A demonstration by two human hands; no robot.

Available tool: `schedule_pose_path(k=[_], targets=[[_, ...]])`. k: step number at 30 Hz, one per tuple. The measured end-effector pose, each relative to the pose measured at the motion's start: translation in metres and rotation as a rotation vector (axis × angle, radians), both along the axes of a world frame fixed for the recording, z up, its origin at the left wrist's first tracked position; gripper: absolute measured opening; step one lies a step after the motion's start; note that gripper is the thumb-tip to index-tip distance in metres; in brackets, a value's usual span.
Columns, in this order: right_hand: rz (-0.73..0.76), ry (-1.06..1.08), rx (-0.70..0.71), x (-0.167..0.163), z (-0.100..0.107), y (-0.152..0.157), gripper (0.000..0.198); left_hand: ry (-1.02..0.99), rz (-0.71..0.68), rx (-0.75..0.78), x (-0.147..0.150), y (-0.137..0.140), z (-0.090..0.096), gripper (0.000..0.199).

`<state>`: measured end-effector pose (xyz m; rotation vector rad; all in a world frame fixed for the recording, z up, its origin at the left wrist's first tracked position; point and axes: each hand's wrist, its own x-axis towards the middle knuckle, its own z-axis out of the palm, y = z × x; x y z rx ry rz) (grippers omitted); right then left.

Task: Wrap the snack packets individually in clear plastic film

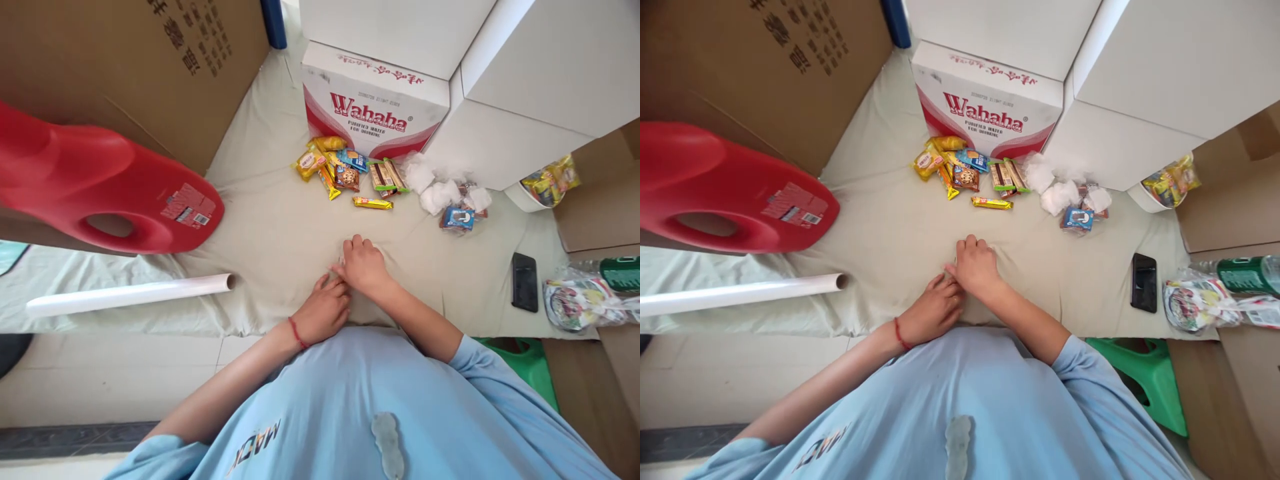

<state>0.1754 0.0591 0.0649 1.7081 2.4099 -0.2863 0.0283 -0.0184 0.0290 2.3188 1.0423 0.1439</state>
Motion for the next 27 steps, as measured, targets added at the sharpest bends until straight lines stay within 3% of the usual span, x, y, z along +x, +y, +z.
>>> schedule_pose_path(k=[3,7,11,15,20,24,27], targets=[[0.025,-0.025,0.049,-0.002,-0.003,-0.008,0.052,-0.017,0.001,-0.081,-0.010,0.000,0.004,0.029],[-0.015,0.009,0.063,0.000,-0.005,-0.014,0.039,0.009,-0.002,-0.095,-0.005,0.004,0.010,0.031],[-0.126,0.170,0.079,0.026,-0.006,-0.023,0.031,0.001,0.011,-0.074,-0.005,0.008,0.010,0.033],[-0.381,0.613,0.114,0.100,-0.010,-0.026,0.033,-0.044,0.052,-0.031,-0.019,0.008,-0.001,0.035],[-0.878,1.063,0.180,0.239,-0.008,-0.019,0.030,-0.059,0.179,0.066,-0.045,0.004,-0.017,0.038],[-1.273,0.947,0.358,0.325,0.006,0.007,0.021,-0.041,0.250,0.111,-0.058,-0.001,-0.022,0.040],[-1.374,0.833,0.364,0.353,0.013,0.039,0.024,-0.020,0.268,0.138,-0.060,-0.004,-0.023,0.038]])
